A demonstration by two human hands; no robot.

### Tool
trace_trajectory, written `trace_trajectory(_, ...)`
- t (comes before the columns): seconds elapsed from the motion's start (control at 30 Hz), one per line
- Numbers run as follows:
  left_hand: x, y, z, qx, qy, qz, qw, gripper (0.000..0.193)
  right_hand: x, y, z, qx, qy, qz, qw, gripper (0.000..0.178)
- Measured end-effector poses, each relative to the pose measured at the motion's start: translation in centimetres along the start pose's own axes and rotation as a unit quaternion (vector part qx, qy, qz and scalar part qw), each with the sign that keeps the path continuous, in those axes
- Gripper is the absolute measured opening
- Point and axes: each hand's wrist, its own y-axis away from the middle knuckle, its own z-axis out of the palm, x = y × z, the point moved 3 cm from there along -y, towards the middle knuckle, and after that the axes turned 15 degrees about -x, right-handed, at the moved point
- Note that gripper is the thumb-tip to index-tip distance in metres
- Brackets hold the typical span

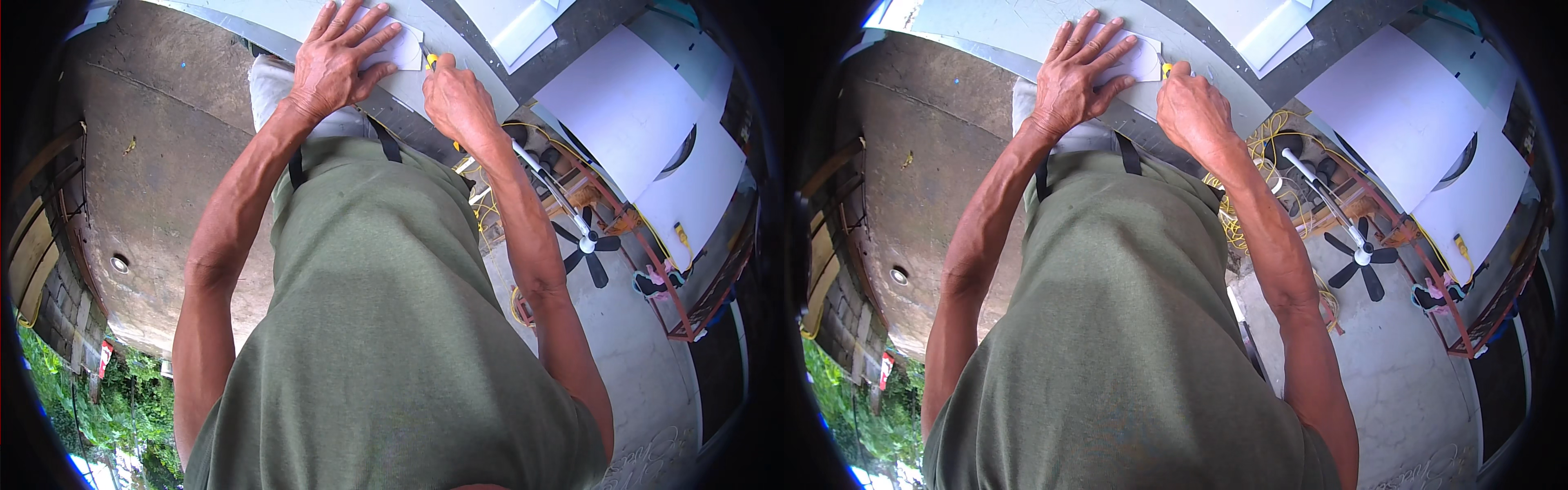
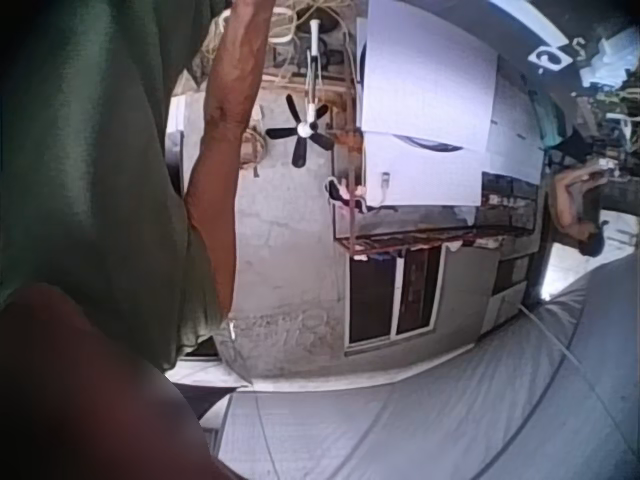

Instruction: Cutting a precise shape out of a sheet of vinyl using a utility knife.

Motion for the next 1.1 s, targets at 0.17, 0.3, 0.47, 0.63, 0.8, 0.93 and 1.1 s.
trace_trajectory(0.17, 0.1, -0.1, -0.2, 0.002, -0.001, -0.001, 1.000, 0.059, -0.2, 0.0, 0.4, 0.006, -0.027, 0.015, 0.999, 0.035)
trace_trajectory(0.3, 0.1, 0.0, -0.2, 0.009, 0.007, 0.004, 1.000, 0.059, -0.6, 0.1, 0.5, 0.008, -0.052, 0.024, 0.998, 0.035)
trace_trajectory(0.47, 0.3, -0.1, -0.3, 0.012, 0.011, 0.003, 1.000, 0.059, -0.7, 0.1, 0.9, 0.014, -0.053, 0.040, 0.998, 0.036)
trace_trajectory(0.63, 0.5, 0.0, -0.3, 0.015, 0.016, -0.001, 1.000, 0.059, -0.8, 0.2, 1.0, 0.016, -0.053, 0.041, 0.998, 0.036)
trace_trajectory(0.8, 0.3, 0.3, 0.6, 0.023, 0.000, 0.007, 1.000, 0.073, -0.8, 0.1, 1.0, 0.041, -0.012, 0.032, 0.999, 0.028)
trace_trajectory(0.93, 1.5, 0.4, 0.8, 0.042, 0.024, -0.046, 0.998, 0.059, 1.1, 0.3, -0.9, 0.055, 0.090, -0.029, 0.994, 0.023)
trace_trajectory(1.1, 2.5, 0.8, 0.6, -0.024, -0.005, -0.042, 0.999, 0.061, 3.3, -0.9, -3.8, 0.029, 0.189, -0.069, 0.979, 0.025)
